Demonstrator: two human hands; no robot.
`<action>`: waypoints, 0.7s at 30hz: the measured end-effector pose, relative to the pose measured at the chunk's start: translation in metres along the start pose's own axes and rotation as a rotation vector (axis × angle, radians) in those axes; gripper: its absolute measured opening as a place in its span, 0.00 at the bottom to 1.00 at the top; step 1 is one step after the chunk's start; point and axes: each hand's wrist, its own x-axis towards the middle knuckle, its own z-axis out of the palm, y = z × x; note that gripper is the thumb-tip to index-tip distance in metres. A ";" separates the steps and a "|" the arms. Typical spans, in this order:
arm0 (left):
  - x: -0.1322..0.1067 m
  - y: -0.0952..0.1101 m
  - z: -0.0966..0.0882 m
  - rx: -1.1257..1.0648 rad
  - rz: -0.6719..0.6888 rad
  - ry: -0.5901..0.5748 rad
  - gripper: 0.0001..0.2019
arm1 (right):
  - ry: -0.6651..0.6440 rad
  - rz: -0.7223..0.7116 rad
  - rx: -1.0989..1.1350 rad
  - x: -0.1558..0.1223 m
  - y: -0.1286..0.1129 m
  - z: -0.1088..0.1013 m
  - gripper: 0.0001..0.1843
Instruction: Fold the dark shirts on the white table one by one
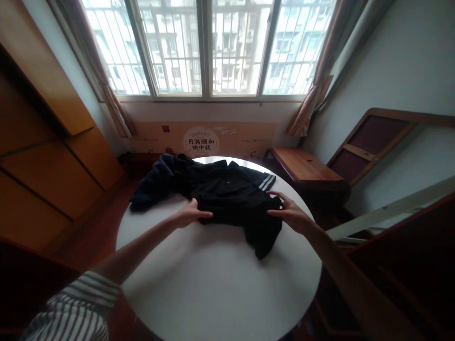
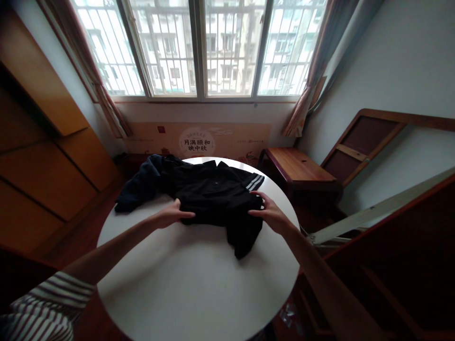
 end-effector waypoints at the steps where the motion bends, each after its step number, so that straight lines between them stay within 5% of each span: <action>1: -0.006 -0.003 -0.002 0.023 -0.050 -0.084 0.40 | -0.017 0.016 -0.011 -0.001 0.002 0.002 0.37; 4: -0.022 0.009 -0.021 0.021 -0.097 -0.192 0.27 | -0.001 0.059 -0.010 -0.008 -0.003 -0.003 0.28; 9: -0.042 0.051 -0.074 0.078 -0.120 -0.058 0.14 | 0.023 0.096 -0.028 -0.030 -0.021 -0.028 0.28; 15: -0.052 0.019 -0.106 0.515 -0.188 0.099 0.25 | -0.251 0.275 -0.354 -0.034 0.005 -0.044 0.30; 19: -0.027 0.015 -0.096 0.790 0.183 0.256 0.18 | 0.004 -0.006 -0.571 -0.004 0.012 -0.032 0.26; 21: -0.002 0.024 -0.079 0.866 0.359 0.238 0.12 | 0.003 -0.166 -0.680 0.013 0.007 -0.014 0.25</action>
